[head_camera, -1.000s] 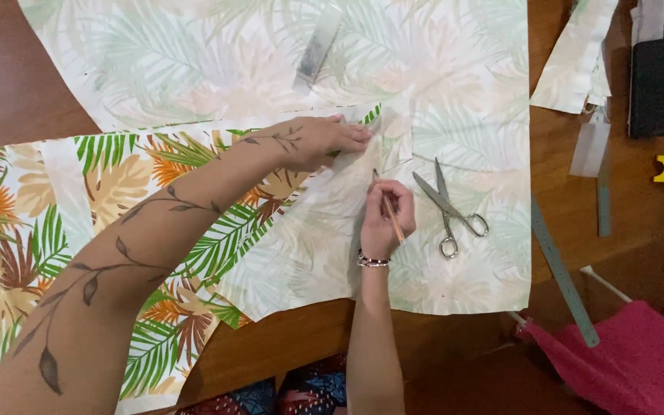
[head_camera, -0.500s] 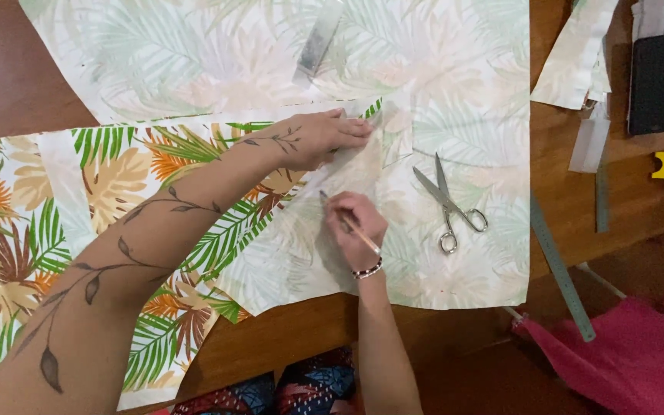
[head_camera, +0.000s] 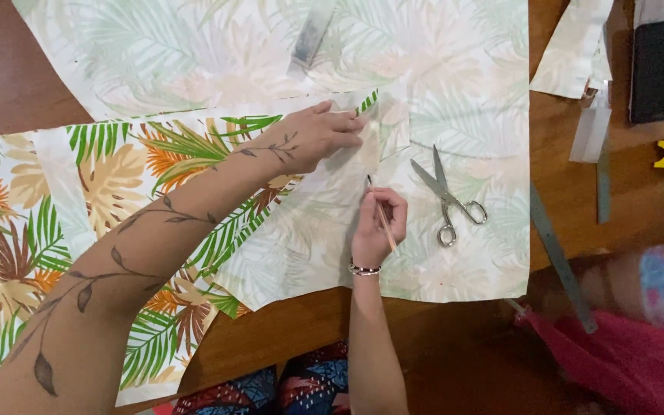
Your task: The person aligns a white pattern piece onto a tropical-print fabric laid out on a table. They smooth the pattern and use a pencil to trace the outline of the pattern onto the fabric.
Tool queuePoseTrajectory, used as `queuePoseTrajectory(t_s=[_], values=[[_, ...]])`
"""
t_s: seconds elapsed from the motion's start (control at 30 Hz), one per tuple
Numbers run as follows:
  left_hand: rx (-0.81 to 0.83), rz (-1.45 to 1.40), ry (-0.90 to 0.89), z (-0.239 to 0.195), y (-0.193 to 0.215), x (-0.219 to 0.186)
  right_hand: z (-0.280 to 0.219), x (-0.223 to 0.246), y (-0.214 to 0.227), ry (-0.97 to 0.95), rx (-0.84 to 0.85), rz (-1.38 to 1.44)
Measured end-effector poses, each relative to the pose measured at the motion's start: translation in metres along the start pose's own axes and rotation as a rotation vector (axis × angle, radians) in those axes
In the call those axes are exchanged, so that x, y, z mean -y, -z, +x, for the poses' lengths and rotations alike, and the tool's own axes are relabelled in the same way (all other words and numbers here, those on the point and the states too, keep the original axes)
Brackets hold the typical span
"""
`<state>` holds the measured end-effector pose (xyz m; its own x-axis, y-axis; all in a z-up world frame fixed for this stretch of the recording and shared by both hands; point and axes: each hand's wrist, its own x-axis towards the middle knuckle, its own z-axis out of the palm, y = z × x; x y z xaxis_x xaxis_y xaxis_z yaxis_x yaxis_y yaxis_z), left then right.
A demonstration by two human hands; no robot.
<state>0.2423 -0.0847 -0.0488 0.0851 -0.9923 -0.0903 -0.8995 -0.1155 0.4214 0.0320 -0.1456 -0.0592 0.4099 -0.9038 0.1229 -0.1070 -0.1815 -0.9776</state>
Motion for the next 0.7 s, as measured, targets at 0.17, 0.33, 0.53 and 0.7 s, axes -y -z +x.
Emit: queuePoseTrajectory(t_s=[0.17,0.33,0.53,0.7], values=[[-0.004,0.086,0.032,-0.003,0.004,-0.019,0.004,0.001,-0.005,-0.029,-0.086,0.009],[-0.001,0.164,0.023,-0.003,0.009,-0.031,0.006,0.002,-0.008,-0.003,-0.131,-0.038],[0.069,0.219,0.012,-0.004,0.012,-0.031,0.006,0.004,-0.007,0.025,-0.127,-0.09],[0.099,0.243,0.012,-0.005,0.011,-0.031,0.007,0.005,-0.008,0.087,-0.128,-0.18]])
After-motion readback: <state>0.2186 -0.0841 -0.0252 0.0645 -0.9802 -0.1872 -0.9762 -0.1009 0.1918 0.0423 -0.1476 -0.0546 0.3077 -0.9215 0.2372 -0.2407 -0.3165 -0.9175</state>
